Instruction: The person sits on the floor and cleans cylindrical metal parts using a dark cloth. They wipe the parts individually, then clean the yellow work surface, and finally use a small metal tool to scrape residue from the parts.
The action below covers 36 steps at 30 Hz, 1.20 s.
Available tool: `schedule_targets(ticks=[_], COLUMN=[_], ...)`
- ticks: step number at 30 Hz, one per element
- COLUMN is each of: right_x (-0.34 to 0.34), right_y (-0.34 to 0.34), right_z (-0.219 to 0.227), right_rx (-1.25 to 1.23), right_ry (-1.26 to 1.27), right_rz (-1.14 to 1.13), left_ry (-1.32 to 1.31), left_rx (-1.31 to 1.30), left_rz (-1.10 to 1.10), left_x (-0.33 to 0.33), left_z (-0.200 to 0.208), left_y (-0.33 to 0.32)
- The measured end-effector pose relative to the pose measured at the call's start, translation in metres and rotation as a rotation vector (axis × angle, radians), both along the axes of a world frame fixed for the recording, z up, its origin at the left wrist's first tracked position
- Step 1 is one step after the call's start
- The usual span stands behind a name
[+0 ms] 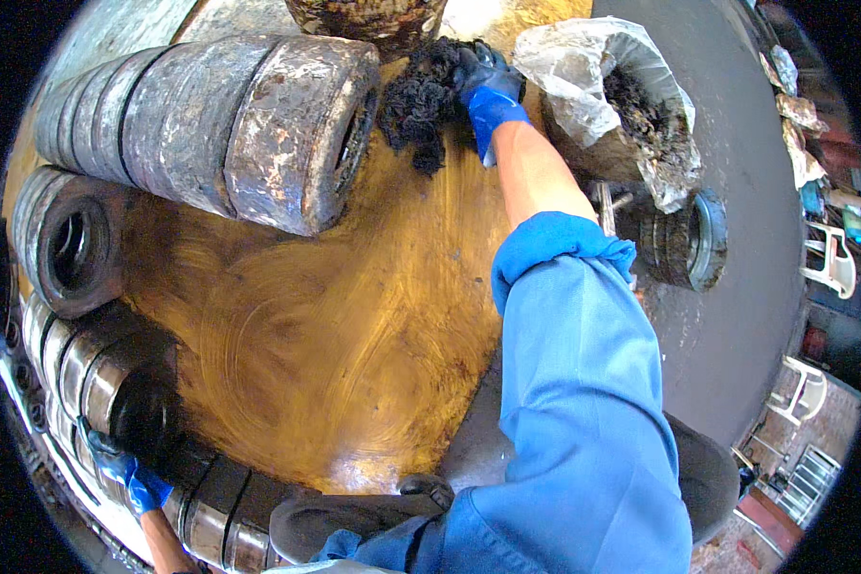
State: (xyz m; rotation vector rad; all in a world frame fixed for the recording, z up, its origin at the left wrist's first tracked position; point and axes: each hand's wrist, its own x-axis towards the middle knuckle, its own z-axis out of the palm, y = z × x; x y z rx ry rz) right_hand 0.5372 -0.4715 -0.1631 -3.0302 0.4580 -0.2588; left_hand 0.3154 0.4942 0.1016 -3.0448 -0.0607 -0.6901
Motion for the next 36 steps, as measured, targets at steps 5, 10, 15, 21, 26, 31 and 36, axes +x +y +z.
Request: schedule_targets(ticks=[5,10,15,21,26,31,36], right_x=[-0.073,-0.171,-0.248,-0.167,-0.051,-0.067,-0.058], right_y=[-0.003,0.061,0.15,0.137,0.136,0.096,0.202], right_z=[0.013,0.018,0.05,0.017,0.078,0.153,0.288], right_rx=[0.027,0.058,-0.037,-0.1,0.975,0.444,0.24], right_ry=[0.017,-0.033,-0.292,-0.11,0.048,-0.095,-0.456], right_rz=[-0.095,-0.361,0.005,0.138,-0.026,0.411,0.73], left_ry=[-0.002,-0.064,-0.103,-0.079,-0.132,-0.121,-0.121], left_rx=[-0.03,-0.109,-0.072,-0.073,-0.046,0.013,0.017], left_rz=[0.028,0.026,-0.014,0.028,0.033,0.071,0.088], left_x=[-0.003,0.004,0.003,0.009,0.012,0.014,0.001], left_z=[-0.001,-0.002,-0.002,0.002,-0.004,0.023,0.03], left_y=[-0.003,-0.022,-0.018,-0.029,-0.018,-0.053,-0.059])
